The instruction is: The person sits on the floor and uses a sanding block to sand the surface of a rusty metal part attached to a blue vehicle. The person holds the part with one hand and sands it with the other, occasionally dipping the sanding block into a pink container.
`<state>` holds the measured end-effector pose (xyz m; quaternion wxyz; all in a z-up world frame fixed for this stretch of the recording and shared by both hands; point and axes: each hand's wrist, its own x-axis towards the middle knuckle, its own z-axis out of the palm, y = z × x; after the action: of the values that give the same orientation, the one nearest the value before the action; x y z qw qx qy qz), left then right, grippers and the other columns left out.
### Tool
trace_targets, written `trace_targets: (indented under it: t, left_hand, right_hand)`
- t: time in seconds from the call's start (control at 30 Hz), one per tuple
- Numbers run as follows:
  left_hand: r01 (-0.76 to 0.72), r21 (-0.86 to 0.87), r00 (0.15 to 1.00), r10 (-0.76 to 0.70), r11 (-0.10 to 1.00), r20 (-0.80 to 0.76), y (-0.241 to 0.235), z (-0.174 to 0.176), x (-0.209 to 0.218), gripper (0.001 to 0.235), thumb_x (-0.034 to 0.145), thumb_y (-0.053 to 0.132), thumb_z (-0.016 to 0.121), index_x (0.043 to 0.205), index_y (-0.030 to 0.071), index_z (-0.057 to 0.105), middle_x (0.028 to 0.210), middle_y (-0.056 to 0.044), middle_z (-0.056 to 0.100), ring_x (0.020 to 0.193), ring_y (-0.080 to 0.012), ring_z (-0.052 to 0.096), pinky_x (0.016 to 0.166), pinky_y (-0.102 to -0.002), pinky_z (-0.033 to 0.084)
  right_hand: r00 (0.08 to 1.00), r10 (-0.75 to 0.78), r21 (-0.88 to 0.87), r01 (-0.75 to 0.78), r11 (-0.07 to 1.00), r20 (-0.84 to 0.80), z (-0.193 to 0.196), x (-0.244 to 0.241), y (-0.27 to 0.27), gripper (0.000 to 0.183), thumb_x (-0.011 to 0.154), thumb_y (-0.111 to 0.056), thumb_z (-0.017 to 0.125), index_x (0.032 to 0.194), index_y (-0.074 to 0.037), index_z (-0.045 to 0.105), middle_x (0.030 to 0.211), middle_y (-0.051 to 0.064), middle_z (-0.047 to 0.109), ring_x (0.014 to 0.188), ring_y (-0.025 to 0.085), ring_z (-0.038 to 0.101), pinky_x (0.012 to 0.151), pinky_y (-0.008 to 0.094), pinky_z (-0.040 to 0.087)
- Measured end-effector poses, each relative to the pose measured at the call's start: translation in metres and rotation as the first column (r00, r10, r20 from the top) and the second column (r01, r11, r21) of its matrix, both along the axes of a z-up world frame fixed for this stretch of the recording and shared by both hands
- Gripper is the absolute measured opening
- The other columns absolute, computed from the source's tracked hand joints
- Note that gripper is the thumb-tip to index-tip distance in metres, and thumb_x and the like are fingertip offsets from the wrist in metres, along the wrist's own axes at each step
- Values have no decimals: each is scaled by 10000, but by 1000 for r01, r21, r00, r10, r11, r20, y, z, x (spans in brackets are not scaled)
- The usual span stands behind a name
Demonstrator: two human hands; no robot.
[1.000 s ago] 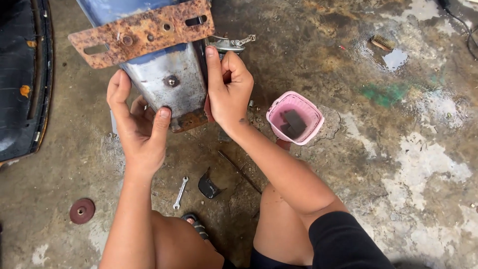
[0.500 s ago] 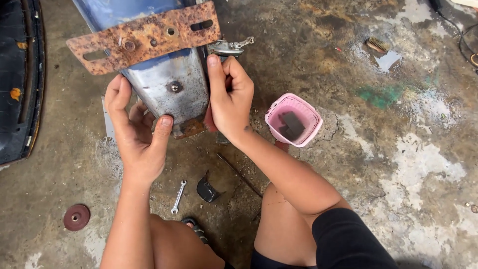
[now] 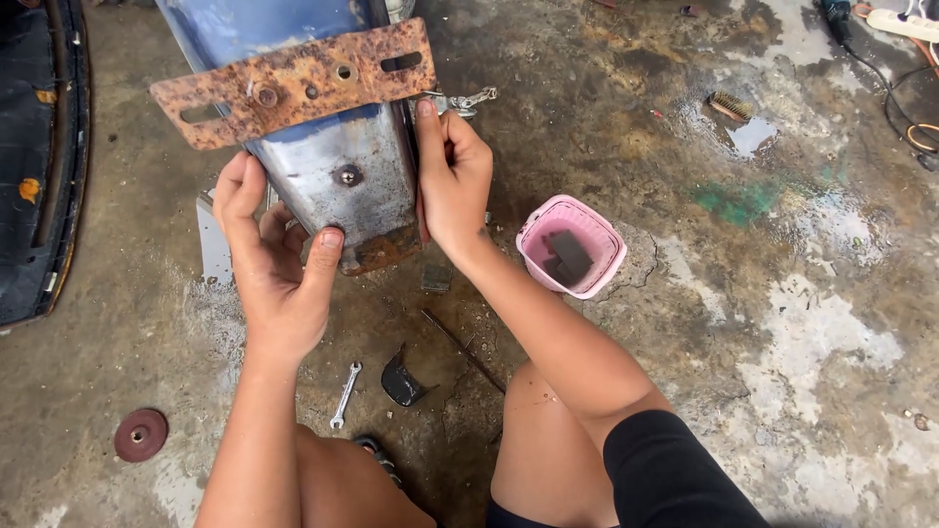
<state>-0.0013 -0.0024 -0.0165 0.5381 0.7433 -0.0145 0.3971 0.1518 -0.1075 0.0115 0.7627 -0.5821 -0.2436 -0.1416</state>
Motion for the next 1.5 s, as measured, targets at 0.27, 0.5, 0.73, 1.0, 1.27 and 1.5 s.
trace_targets:
  t: [0.27,0.5,0.73,1.0,1.27,1.5]
  left_hand:
    - [5,45,999,-6,999,32,-1,4,2,652,1123,182,642,1657,233,271,1669,-68,176,1408,-197,421,1088,-337,494]
    - [7,74,1000,-9,997,26,-3,7,2,635,1145,206,619,1667,226,257,1664,-51,184,1386,-186,437,1061,-333,511]
    - [22,82,999,-24,996,29,-2,8,-2,624,1156,211,615,1666,255,259,1651,-53,196,1286,-210,492,1008,-329,531]
    - [-10,50,1000,10,999,2,-4,5,1,634,1127,154,619,1651,223,267,1662,-56,177,1278,-177,439,1027,-319,475]
    - [-4,42,999,2,999,44,-4,-1,5,628,1136,199,623,1658,215,274,1688,-50,170,1360,-207,442,1049,-341,486]
    - [-1,30,1000,1,1000,21,-4,0,3,638,1135,165,622,1661,202,263,1692,-47,161,1370,-218,446,1077,-344,485]
  right_hand:
    - [994,34,-11,-33,999,99,10,-6,-6,418,1044,-247,497,691,-187,281,625,-66,248,609,60,253,596,294,247]
    - [997,22,38,-25,999,76,-21,19,4,454,1051,-283,483,678,-177,248,594,-52,229,571,60,215,569,304,208]
    - [995,4,-5,-4,1000,103,-6,3,0,399,1045,-289,474,709,-185,288,664,-81,272,649,51,274,594,284,242]
    - [995,52,16,-51,999,-83,-21,12,1,456,1028,-266,522,660,-198,262,574,-75,242,550,45,239,543,287,226]
    - [999,23,-8,-23,1000,22,-11,4,-5,426,1029,-271,505,679,-195,274,616,-74,245,595,53,252,572,292,240]
    - [993,-33,-4,33,999,118,2,-2,-6,416,1036,-229,491,696,-172,258,628,-55,232,610,61,255,590,304,241]
